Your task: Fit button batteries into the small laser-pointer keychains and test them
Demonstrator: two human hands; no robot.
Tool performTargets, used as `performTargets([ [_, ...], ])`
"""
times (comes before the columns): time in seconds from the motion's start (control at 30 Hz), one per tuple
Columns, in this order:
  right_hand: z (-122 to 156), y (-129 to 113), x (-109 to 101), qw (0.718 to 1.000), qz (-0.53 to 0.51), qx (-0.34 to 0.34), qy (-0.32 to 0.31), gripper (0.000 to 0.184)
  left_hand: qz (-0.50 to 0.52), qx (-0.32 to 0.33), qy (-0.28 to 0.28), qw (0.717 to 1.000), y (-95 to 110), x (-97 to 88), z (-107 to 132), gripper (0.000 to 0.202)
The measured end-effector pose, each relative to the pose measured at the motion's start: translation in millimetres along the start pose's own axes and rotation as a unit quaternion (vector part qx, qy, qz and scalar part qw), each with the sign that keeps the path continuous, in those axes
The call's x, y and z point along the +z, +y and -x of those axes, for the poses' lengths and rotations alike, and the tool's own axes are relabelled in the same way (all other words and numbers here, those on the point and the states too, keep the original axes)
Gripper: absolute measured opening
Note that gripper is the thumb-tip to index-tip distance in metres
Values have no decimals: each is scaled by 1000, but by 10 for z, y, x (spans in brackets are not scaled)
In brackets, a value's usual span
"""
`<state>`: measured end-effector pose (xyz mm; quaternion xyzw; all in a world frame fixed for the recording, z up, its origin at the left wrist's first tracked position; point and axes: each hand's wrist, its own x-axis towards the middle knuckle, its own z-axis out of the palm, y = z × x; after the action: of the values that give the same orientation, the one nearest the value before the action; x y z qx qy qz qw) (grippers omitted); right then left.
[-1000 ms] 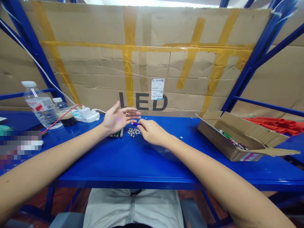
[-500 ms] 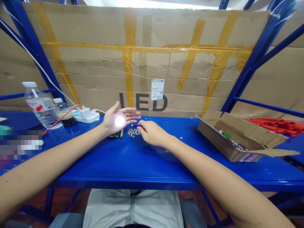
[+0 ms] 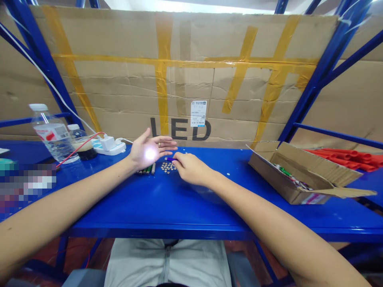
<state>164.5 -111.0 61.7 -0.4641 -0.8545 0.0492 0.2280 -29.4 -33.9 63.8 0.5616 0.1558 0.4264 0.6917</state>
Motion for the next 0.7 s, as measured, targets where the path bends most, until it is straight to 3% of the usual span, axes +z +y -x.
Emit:
performTargets([
  [0.7, 0, 32, 10, 999, 13, 6, 45, 20, -3, 2, -10, 1000, 0, -6, 7, 71],
])
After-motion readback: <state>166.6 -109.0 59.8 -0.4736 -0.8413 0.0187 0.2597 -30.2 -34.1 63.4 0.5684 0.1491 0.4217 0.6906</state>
